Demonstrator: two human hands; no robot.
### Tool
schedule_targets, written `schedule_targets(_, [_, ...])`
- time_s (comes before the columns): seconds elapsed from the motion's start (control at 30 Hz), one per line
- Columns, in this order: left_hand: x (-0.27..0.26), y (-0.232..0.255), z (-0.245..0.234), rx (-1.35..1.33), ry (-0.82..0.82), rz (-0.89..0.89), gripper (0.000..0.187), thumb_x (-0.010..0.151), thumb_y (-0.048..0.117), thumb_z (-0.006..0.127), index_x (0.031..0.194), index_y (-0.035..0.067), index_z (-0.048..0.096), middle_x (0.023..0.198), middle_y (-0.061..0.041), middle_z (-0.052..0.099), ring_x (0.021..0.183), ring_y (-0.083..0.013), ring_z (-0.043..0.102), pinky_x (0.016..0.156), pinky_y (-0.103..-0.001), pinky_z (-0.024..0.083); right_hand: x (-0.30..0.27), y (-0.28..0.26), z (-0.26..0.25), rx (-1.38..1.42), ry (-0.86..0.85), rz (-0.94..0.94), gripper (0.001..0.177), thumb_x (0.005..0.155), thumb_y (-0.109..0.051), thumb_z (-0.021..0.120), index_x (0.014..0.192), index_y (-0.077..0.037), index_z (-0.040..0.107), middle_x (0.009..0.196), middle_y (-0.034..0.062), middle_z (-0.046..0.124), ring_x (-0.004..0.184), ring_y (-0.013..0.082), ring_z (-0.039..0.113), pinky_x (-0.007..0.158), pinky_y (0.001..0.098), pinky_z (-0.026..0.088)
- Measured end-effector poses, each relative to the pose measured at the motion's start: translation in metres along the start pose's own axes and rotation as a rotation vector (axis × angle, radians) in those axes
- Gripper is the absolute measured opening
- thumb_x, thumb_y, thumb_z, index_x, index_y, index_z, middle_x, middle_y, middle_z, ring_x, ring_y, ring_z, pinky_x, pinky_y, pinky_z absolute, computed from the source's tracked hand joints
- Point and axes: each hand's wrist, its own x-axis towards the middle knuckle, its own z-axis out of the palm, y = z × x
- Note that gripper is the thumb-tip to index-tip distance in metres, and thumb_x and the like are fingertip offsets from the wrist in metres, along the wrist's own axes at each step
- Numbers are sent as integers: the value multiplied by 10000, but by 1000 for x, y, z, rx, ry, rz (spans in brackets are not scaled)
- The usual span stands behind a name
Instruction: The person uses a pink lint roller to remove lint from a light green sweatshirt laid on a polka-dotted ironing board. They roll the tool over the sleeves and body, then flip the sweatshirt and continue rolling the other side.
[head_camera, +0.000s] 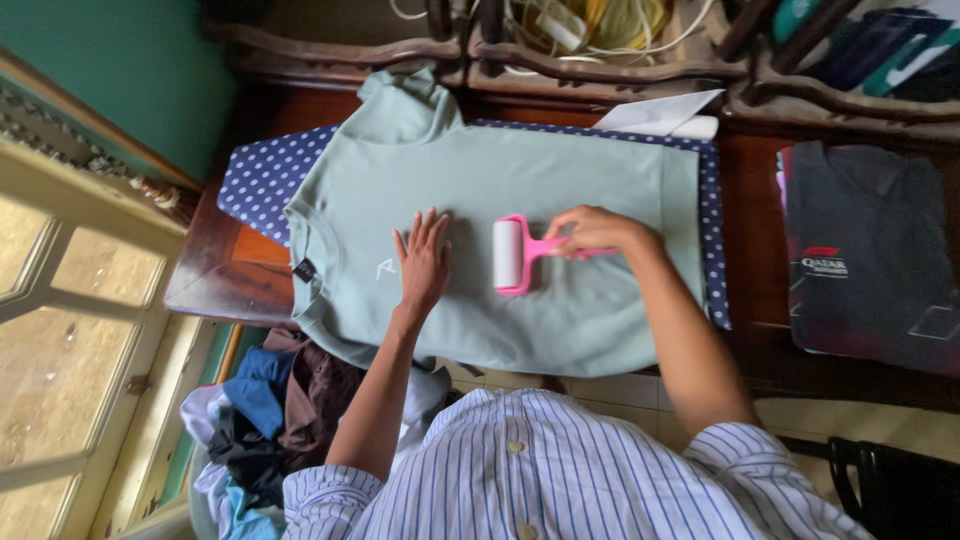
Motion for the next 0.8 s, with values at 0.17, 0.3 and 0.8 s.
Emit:
schedule_targets(0.17, [9, 48, 23, -55, -60, 109, 476, 1031, 173, 537, 1500, 111, 481, 1617, -101, 395, 1526, -331, 303, 1219, -651, 87, -61, 102, -81, -54, 3, 178, 343, 775, -107, 820, 1114, -78, 785, 722, 85, 697, 575, 136, 590, 547, 314, 479])
schedule_targets(0.3, [16, 77, 36, -23, -98, 113, 473, 1027, 177, 527, 1493, 118, 475, 1614, -83, 401, 1523, -317, 305, 1228, -643, 86, -97, 157, -119, -84, 78, 292, 347, 748, -27, 811, 1094, -55, 792, 740, 88, 727, 582, 148, 618, 556, 317, 495])
schedule_targets(0.8, [28, 159, 83, 68, -82, 225, 467, 1047, 235, 477, 1498, 112, 480, 1614, -32, 417, 1515, -250, 333, 1243, -589, 136, -174, 212, -116, 40, 219, 171, 230, 886, -205, 746, 1067, -66, 763, 799, 51, 722, 674, 107, 621, 608, 269, 500])
